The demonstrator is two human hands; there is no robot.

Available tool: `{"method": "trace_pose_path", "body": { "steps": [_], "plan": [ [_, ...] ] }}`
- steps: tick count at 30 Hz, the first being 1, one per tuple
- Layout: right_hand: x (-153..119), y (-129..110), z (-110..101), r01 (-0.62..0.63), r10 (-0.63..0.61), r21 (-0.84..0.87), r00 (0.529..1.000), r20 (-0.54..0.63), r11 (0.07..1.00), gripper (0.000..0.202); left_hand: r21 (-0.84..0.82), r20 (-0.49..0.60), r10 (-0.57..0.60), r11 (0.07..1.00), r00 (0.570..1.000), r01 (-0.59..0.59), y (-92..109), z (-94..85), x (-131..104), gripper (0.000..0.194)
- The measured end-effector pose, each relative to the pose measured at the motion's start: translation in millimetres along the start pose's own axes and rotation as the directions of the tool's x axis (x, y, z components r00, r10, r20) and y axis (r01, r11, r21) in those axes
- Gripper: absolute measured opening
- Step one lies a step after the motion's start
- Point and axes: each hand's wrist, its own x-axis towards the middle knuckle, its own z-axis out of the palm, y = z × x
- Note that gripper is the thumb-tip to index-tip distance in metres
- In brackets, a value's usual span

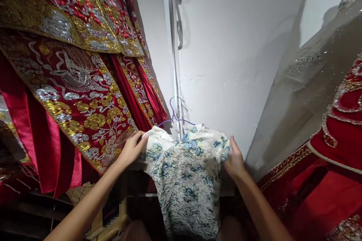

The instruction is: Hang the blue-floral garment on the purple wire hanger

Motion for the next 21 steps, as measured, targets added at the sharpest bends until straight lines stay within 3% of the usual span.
{"method": "trace_pose_path", "body": {
  "steps": [3,7,10,11,13,15,16,17,18,19,21],
  "plan": [
    [6,-20,10,-0.03,0.033,0.065,0.999,-0.032,0.997,0.033,0.012,-0.01,0.028,1.0,1.0,-0.028,12,2.8,-4,0.035],
    [12,-47,46,-0.062,0.065,0.239,0.998,-0.007,0.969,0.031,-0.008,-0.083,0.07,0.997,0.994,-0.07,40,3.2,13,0.042],
    [-10,-57,72,-0.137,0.088,0.245,0.976,0.2,0.96,0.047,-0.079,-0.113,0.075,0.993,0.991,-0.084,47,6.8,22,0.038],
    [-22,-56,77,-0.183,0.119,0.175,0.938,0.326,0.967,0.056,-0.121,-0.137,0.072,0.989,0.988,-0.089,46,10.5,22,0.035],
    [-45,-53,82,-0.211,0.196,-0.045,0.776,0.6,0.976,0.07,-0.227,-0.223,0.033,0.97,0.974,-0.085,38,22.1,18,0.035],
    [-60,-46,79,-0.091,0.221,-0.206,0.565,0.795,0.974,0.088,-0.353,-0.304,-0.067,0.934,0.95,-0.047,27,36.9,9,0.046],
    [-63,-42,76,-0.021,0.213,-0.231,0.478,0.852,0.973,0.098,-0.41,-0.326,-0.126,0.912,0.937,-0.02,23,44.1,5,0.049],
    [-65,-38,71,0.03,0.191,-0.225,0.426,0.884,0.974,0.105,-0.465,-0.333,-0.179,0.885,0.926,0.004,21,50.6,0,0.051],
    [-65,-33,67,0.06,0.156,-0.198,0.415,0.897,0.978,0.11,-0.511,-0.326,-0.215,0.859,0.921,0.02,20,56.0,-4,0.054],
    [-64,-29,63,0.072,0.118,-0.166,0.443,0.889,0.983,0.113,-0.547,-0.313,-0.23,0.837,0.921,0.023,21,59.9,-7,0.056],
    [-64,-22,54,0.09,0.058,-0.133,0.577,0.815,0.987,0.116,-0.588,-0.288,-0.209,0.809,0.935,-0.001,28,63.9,-12,0.062]
  ]
}}
